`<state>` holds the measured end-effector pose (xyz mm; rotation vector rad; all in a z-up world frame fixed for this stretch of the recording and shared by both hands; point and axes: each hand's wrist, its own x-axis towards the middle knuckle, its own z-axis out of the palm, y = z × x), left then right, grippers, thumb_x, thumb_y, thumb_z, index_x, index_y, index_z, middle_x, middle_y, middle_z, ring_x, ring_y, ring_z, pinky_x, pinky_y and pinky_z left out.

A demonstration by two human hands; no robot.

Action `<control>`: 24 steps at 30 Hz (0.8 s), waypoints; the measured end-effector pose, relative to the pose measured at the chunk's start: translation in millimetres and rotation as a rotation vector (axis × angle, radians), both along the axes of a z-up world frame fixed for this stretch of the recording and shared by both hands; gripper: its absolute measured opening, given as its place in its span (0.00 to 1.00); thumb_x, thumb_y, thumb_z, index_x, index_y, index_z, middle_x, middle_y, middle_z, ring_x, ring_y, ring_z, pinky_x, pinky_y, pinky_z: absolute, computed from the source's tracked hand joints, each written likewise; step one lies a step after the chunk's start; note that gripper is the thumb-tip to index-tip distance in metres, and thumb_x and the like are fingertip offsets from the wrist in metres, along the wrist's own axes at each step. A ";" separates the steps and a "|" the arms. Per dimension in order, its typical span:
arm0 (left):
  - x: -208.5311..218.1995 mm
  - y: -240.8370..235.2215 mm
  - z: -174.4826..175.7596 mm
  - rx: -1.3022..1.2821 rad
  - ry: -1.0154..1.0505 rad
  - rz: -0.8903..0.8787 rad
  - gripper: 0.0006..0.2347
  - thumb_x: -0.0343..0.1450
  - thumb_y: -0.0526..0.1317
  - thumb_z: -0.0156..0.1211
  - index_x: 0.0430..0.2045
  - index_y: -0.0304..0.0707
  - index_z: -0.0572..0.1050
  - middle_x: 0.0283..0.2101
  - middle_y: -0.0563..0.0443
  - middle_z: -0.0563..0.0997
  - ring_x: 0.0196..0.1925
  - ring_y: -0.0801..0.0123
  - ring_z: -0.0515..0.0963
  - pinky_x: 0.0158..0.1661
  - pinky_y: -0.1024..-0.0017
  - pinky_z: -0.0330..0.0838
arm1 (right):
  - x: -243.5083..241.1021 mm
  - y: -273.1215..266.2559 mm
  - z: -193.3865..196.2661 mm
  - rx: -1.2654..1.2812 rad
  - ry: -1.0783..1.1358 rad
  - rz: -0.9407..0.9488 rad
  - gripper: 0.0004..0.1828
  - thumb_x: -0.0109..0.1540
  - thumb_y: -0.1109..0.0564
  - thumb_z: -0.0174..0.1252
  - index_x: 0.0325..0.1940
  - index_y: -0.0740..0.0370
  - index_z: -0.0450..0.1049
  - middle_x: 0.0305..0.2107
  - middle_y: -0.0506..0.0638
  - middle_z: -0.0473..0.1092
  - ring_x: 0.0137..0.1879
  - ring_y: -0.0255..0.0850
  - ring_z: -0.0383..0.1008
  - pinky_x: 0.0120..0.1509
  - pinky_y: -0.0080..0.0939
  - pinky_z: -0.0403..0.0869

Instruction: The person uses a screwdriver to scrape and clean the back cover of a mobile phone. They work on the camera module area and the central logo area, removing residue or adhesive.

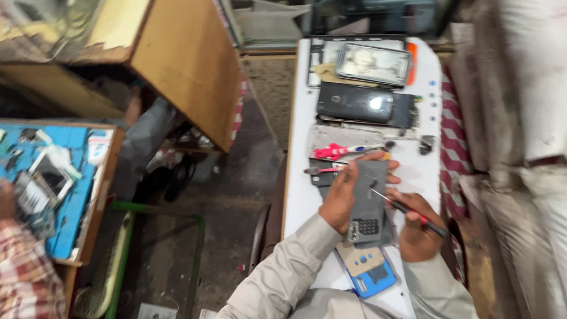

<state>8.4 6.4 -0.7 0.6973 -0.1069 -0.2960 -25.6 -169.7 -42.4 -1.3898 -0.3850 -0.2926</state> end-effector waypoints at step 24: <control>-5.8 2.9 -8.9 -0.013 -0.080 0.004 0.36 0.77 0.66 0.45 0.68 0.29 0.61 0.63 0.34 0.72 0.53 0.59 0.79 0.52 0.63 0.77 | -9.9 7.3 15.6 -0.140 0.085 -0.081 0.17 0.75 0.54 0.50 0.51 0.75 0.72 0.43 0.61 0.76 0.42 0.42 0.75 0.50 0.41 0.75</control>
